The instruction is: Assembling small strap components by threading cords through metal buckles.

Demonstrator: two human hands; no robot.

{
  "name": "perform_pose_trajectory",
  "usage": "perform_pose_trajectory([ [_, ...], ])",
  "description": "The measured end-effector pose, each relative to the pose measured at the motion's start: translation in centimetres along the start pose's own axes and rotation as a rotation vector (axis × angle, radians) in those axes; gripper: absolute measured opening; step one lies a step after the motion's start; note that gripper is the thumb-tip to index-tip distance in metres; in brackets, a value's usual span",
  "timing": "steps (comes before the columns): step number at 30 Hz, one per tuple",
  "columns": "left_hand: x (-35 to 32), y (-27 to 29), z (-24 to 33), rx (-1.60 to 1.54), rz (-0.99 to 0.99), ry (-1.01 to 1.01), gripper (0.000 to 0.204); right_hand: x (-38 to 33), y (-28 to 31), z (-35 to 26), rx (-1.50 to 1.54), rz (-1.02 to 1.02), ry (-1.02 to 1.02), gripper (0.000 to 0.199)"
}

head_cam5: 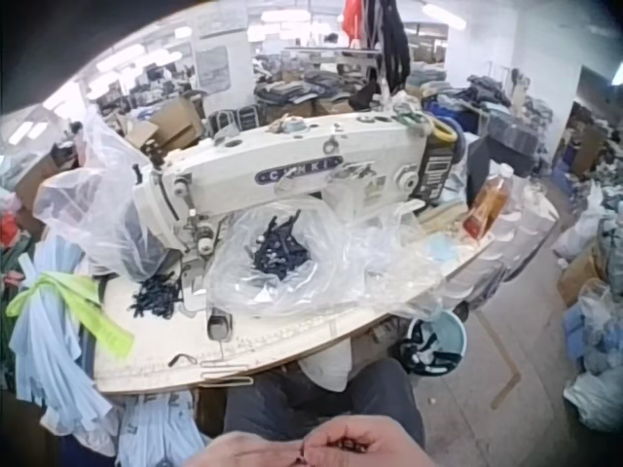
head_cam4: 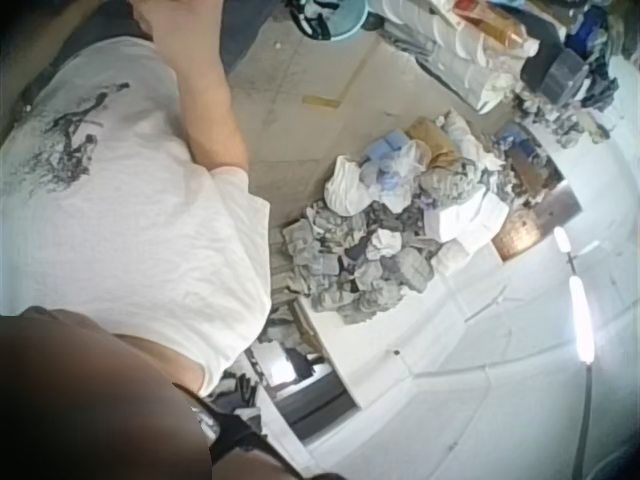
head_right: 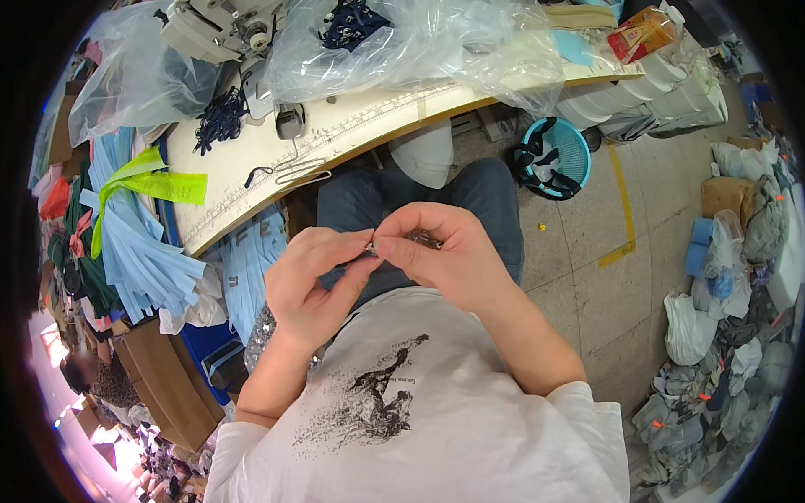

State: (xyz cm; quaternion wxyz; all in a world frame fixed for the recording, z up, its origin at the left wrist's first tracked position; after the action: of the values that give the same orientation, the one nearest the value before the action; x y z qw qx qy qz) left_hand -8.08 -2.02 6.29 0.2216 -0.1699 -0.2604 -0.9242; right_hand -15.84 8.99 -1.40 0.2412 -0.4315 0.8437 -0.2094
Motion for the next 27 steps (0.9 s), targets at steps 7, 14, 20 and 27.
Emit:
perform_pose_trajectory([
  [7,-0.6,0.2,-1.6,-0.167,0.07,0.183,0.034,0.3,0.7,-0.1,0.03,0.135,0.054,0.01],
  [14,-1.4,-1.3,-4.0,-0.53,-0.103,0.483,0.03,0.2,0.4,-0.7,0.066,0.127,0.094,0.012],
  [20,-1.5,-2.2,-3.3,-0.73,-0.24,0.479,0.028,0.2,0.2,-1.0,0.004,0.124,0.088,0.014],
  [27,-2.2,-2.5,-3.8,-0.83,-0.221,0.549,0.026,-0.3,0.1,-1.7,-0.07,0.066,0.089,0.012],
])
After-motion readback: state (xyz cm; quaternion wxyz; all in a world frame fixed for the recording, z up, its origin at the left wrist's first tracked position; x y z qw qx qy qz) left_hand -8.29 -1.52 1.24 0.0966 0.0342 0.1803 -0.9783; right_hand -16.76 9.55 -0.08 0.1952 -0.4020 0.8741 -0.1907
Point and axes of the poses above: each hand's wrist, its own x-axis towards the middle knuckle, its own y-axis out of the back of the hand, z = x × y, the point moved 8 cm from there along x, towards the middle knuckle, and after that the axes turned 6 degrees about y, right-handed, at the moved point
